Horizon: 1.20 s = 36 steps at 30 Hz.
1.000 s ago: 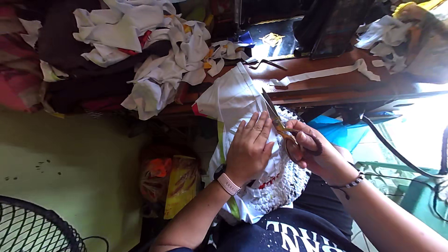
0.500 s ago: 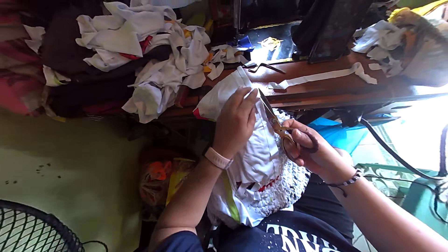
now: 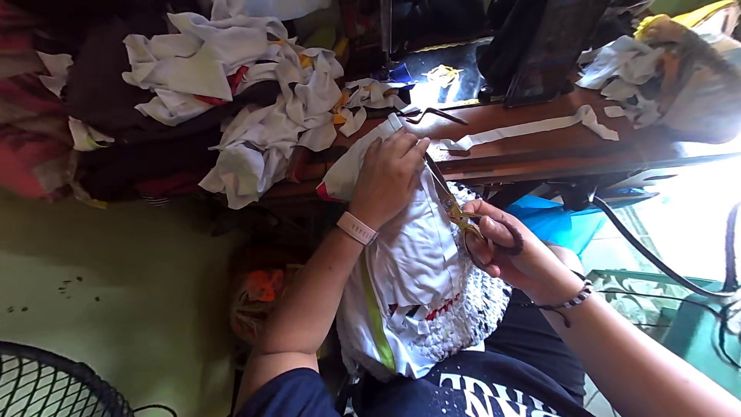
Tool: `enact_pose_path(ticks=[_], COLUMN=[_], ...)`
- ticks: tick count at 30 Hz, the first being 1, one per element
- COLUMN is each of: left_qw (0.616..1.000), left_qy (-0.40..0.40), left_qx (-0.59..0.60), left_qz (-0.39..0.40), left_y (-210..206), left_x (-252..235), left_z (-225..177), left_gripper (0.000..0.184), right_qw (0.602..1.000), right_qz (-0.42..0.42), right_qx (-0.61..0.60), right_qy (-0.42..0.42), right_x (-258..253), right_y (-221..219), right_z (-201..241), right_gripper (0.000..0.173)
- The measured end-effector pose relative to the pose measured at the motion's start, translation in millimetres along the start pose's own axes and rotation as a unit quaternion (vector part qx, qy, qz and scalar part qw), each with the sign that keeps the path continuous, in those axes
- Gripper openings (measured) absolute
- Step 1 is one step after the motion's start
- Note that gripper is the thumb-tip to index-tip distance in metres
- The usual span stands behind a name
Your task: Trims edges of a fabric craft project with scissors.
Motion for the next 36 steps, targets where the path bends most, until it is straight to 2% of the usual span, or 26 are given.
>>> enact_pose_path(ticks=[28, 36], left_qw=[1.0, 0.999], left_qy=[0.0, -0.005], left_qx=[0.0, 0.008], left_qz=[-0.028, -0.048], left_y=[2, 4], left_x=[4, 12], left_z=[7, 9], left_gripper=[0.031, 0.035], right_qw=[1.0, 1.0], right_qz=[0.009, 0.012], right_qx=[-0.012, -0.014], right_qy=[0.0, -0.003], right_x=[0, 0], right_y=[2, 3], right_z=[-2, -2], right_gripper=[0.039, 0.04])
Point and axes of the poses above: each hand's wrist, its own x-axis away from the middle knuckle, its own y-axis out of the back of the hand, z = x × y, the point moved 3 cm from there along -x, towards the middle knuckle, and after that the axes turned 8 degrees about x, right-handed, at the moved point
